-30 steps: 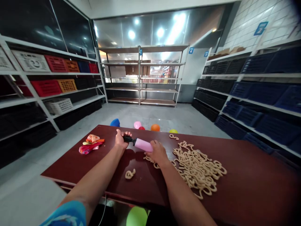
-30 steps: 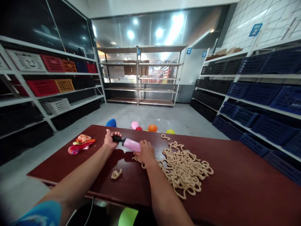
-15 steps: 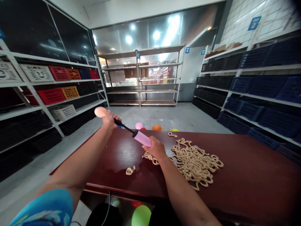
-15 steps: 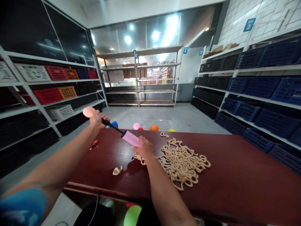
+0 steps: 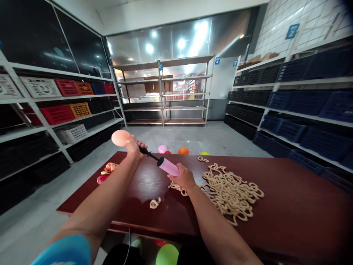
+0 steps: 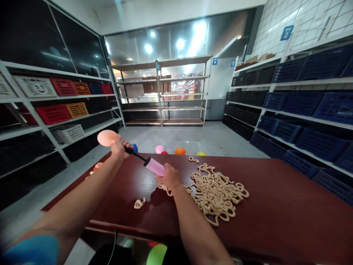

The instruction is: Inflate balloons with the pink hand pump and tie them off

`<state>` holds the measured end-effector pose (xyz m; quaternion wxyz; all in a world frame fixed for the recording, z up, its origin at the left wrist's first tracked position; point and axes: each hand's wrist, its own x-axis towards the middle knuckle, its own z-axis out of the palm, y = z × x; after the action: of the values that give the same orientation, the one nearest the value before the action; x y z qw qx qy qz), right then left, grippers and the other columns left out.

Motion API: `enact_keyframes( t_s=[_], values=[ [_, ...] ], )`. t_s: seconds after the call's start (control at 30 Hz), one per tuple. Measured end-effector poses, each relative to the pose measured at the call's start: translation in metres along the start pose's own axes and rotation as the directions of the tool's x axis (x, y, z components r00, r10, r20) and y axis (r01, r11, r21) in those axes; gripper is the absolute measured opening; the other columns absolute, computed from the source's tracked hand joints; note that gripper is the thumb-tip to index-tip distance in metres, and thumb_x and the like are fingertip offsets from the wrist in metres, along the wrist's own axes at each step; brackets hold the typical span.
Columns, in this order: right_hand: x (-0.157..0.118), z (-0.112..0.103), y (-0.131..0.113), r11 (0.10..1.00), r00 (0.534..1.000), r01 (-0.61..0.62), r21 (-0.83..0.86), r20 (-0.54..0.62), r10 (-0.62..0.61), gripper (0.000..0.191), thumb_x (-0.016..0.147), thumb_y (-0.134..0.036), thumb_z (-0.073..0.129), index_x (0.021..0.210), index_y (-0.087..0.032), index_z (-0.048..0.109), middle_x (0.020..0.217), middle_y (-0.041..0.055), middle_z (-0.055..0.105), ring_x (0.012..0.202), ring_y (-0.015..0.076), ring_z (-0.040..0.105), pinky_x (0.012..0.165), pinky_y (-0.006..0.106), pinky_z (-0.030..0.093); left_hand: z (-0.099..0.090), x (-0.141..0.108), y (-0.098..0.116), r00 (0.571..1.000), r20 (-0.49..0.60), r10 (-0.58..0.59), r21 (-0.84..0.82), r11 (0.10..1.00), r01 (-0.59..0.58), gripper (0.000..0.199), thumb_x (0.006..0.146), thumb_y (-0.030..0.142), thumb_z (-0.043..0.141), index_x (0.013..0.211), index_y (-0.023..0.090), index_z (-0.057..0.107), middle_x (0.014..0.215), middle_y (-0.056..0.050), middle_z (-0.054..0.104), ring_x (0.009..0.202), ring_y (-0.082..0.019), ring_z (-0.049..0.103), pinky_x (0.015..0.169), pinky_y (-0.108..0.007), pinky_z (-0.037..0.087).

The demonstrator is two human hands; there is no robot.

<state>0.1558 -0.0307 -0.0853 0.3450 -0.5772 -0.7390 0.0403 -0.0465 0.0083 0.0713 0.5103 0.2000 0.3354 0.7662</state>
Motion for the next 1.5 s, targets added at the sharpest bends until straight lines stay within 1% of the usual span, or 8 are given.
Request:
enact_keyframes(
  t_s=[0.13,0.27,0.63,0.83,1.0,1.17,1.33,1.5],
  values=[
    [-0.001,-0.004,-0.005,0.999,1.0,0.026,0.039,0.003,-0.026,0.044,0.064,-0.05,0.07,0.091,-0.022,0.049,0.087,0.0018,0.062,0.08,0.0186,0.06,0.065,0.025,0.037,0.006,-0.016,-0.031,0.998,0.018,-0.055,-0.004,0.998,0.055,0.043,0.079,0.043,0.052,0.057,0.021,0.022,0.041,0.008,0.024,0.031,-0.007,0.029,0.034,-0.021,0.029],
    [-0.001,-0.008,-0.007,0.997,0.998,0.035,0.073,0.041,-0.038,0.051,0.06,-0.047,0.073,0.098,-0.022,0.049,0.091,0.0018,0.062,0.085,0.019,0.059,0.07,0.026,0.038,0.011,-0.018,-0.041,0.996,0.028,-0.08,0.02,0.997,0.079,0.043,0.08,0.04,0.052,0.057,0.022,0.021,0.04,0.008,0.023,0.03,-0.008,0.03,0.034,-0.022,0.029],
    [0.006,-0.006,-0.006,0.999,1.0,-0.029,0.033,-0.011,0.029,0.036,0.07,-0.028,0.062,0.102,-0.022,0.047,0.093,0.0031,0.062,0.085,0.0191,0.058,0.07,0.027,0.038,0.029,0.023,0.042,0.994,0.07,0.081,0.057,0.995,-0.085,0.044,0.08,0.045,0.05,0.058,0.022,0.022,0.04,0.008,0.023,0.03,-0.008,0.03,0.034,-0.023,0.03],
    [0.004,-0.003,-0.001,0.997,0.997,-0.071,0.004,0.019,0.071,0.032,0.068,-0.028,0.062,0.096,-0.02,0.047,0.085,0.0029,0.062,0.076,0.0186,0.058,0.062,0.026,0.035,0.028,0.017,0.035,0.985,0.173,0.013,-0.024,1.0,-0.009,0.046,0.08,0.036,0.055,0.056,0.021,0.019,0.039,0.007,0.024,0.031,-0.007,0.031,0.035,-0.023,0.03],
    [0.005,-0.004,0.002,0.995,0.995,-0.095,-0.008,-0.008,0.095,0.029,0.07,-0.027,0.061,0.094,-0.02,0.047,0.083,0.0028,0.062,0.074,0.0179,0.058,0.061,0.026,0.034,0.02,0.011,0.033,0.935,0.348,-0.065,-0.13,0.985,0.116,0.049,0.078,0.034,0.06,0.053,0.02,0.02,0.042,0.007,0.027,0.035,-0.006,0.035,0.039,-0.022,0.034],
    [0.005,-0.003,0.002,0.997,0.997,-0.071,-0.017,-0.029,0.07,0.028,0.071,-0.028,0.06,0.095,-0.02,0.047,0.084,0.0032,0.061,0.077,0.0183,0.057,0.063,0.027,0.035,0.011,0.01,0.038,0.908,0.4,-0.126,-0.119,0.975,0.188,0.049,0.077,0.033,0.062,0.052,0.018,0.022,0.046,0.005,0.034,0.041,-0.007,0.043,0.043,-0.021,0.038],
    [0.005,-0.004,0.001,0.996,0.997,-0.08,-0.026,0.003,0.08,0.031,0.07,-0.028,0.06,0.097,-0.02,0.048,0.086,0.0033,0.061,0.08,0.0193,0.057,0.064,0.028,0.037,0.01,0.011,0.037,0.908,0.35,-0.233,0.026,0.971,0.239,0.053,0.076,0.036,0.061,0.052,0.02,0.016,0.047,0.002,0.035,0.043,-0.011,0.045,0.042,-0.025,0.039],
    [0.006,-0.005,0.0,0.993,0.992,-0.116,-0.029,0.037,0.117,0.037,0.068,-0.029,0.063,0.1,-0.022,0.048,0.088,0.0018,0.061,0.08,0.0191,0.058,0.063,0.027,0.037,0.015,0.018,0.035,0.979,0.185,-0.083,0.048,0.996,0.076,0.048,0.08,0.045,0.052,0.055,0.021,0.018,0.043,0.004,0.027,0.035,-0.01,0.035,0.036,-0.025,0.032]
  ],
)
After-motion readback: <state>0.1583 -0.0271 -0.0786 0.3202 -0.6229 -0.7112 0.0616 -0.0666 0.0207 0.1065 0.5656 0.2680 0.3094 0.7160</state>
